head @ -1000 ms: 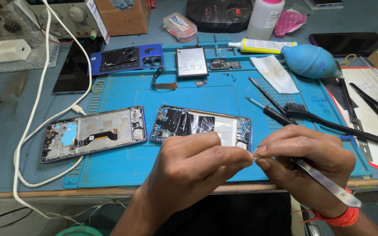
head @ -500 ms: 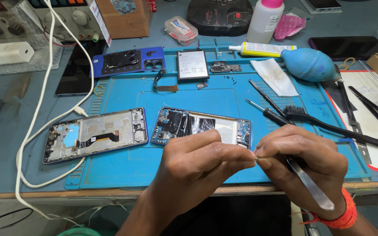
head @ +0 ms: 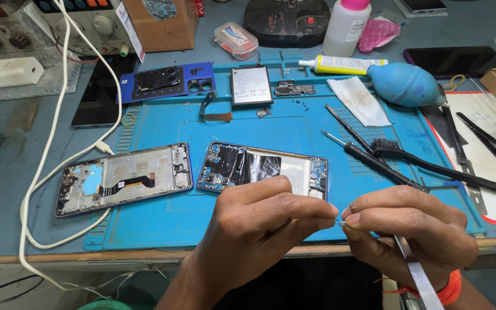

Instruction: The person repairs a disassembled smartphone on a blue silicone mat. They pry at the phone's edge with a metal spudger, peel adhesive and a black film from the frame, pick at small components by hand, and use a screwdriver on the phone's edge while tweezers, a battery, and other phone parts lie on the mat.

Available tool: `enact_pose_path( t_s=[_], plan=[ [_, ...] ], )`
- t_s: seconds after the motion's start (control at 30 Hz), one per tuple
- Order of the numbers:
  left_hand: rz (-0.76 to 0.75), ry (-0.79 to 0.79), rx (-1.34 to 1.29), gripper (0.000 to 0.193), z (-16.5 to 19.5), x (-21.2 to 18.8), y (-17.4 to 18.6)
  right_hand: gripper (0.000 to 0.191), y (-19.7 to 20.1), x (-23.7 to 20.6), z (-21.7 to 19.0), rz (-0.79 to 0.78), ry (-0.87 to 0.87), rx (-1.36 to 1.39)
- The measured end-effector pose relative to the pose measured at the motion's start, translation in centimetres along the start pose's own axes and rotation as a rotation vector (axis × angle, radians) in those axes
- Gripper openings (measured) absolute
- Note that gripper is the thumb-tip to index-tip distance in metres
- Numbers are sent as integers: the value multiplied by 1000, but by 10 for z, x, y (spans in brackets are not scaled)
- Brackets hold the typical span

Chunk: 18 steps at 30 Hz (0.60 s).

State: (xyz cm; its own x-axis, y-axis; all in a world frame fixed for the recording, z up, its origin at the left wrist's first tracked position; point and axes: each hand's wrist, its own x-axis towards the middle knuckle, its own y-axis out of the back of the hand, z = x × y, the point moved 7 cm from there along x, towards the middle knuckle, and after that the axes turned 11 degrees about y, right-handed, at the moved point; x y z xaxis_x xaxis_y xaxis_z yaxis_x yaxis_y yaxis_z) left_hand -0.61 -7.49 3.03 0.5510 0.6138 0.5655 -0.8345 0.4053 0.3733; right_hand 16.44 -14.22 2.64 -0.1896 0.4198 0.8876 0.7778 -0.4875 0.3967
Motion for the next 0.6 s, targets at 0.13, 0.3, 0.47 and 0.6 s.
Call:
enact_pose_path(
  t_s=[0.13,0.3,0.47,0.6],
  plan=[
    [-9,-9,7,22,2,0,3,20,-1,2,0,3,2,-4],
    [-27,1,13,20,1,0,3,20,-3,3,1,-8,-8,4],
    [-31,14,0,19,-1,0,3,20,-2,1,1,18,-5,-7],
    [-33,17,-3,17,-2,1,2,20,-2,1,1,5,23,26]
  ],
)
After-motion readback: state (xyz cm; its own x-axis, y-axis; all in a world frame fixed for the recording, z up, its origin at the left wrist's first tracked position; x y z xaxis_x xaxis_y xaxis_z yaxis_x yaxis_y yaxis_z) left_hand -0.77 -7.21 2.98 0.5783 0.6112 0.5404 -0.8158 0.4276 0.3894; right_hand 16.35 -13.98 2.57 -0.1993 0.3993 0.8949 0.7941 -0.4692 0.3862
